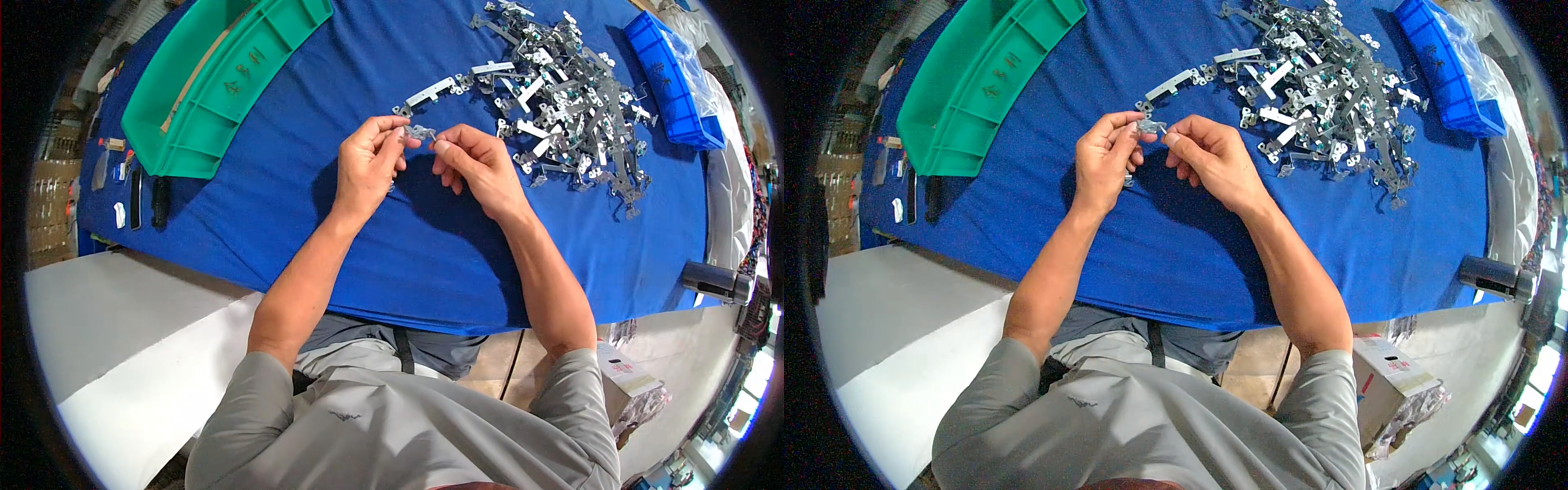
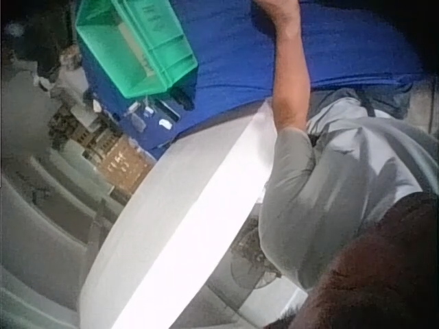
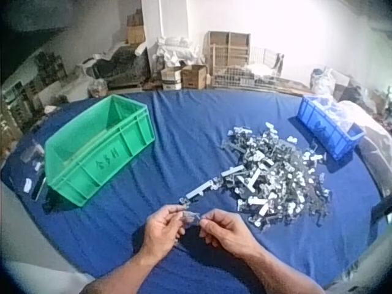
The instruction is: The person assembles metal components by hand, inserting small pins into brackets before placing the completed pieces into a green plastic bin. They then gather more loose parts from a pile on the table to repeat the process.
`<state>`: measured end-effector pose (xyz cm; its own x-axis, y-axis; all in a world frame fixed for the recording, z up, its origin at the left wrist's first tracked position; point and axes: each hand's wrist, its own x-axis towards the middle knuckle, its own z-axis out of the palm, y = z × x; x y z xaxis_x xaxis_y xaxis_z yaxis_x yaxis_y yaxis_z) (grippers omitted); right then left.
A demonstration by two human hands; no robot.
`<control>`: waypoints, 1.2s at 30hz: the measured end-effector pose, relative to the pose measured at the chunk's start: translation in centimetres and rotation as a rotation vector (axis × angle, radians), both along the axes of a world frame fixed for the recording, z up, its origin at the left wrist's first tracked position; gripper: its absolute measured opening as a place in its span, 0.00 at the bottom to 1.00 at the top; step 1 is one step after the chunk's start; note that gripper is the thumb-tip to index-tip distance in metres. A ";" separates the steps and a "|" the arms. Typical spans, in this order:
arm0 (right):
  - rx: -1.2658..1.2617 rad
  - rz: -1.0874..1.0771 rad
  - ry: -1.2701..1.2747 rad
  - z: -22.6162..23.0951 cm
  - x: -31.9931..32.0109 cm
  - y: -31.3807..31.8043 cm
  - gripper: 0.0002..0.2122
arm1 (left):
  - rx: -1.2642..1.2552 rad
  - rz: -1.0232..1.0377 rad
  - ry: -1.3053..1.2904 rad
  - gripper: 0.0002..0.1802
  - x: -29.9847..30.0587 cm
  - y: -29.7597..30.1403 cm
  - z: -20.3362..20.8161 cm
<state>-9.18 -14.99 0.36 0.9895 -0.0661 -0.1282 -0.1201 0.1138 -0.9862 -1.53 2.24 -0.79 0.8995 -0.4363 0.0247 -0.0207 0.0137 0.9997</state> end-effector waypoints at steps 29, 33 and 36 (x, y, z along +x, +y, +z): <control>-0.054 0.015 -0.038 -0.1 0.1 -0.7 0.09 | 0.137 0.039 -0.519 0.08 -0.7 0.6 0.6; 0.006 0.086 -0.055 0.3 0.1 -0.9 0.10 | 0.135 0.020 -0.551 0.08 -0.7 0.5 0.8; -0.084 0.077 -0.026 0.0 0.2 -1.1 0.10 | 0.169 -0.025 -0.506 0.08 -0.6 0.6 0.9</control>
<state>-8.94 -16.08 0.33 0.9951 0.0014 -0.0992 -0.0992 0.0222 -0.9948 -2.17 2.85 0.08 0.7825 -0.4931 0.3801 -0.5026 -0.1399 0.8531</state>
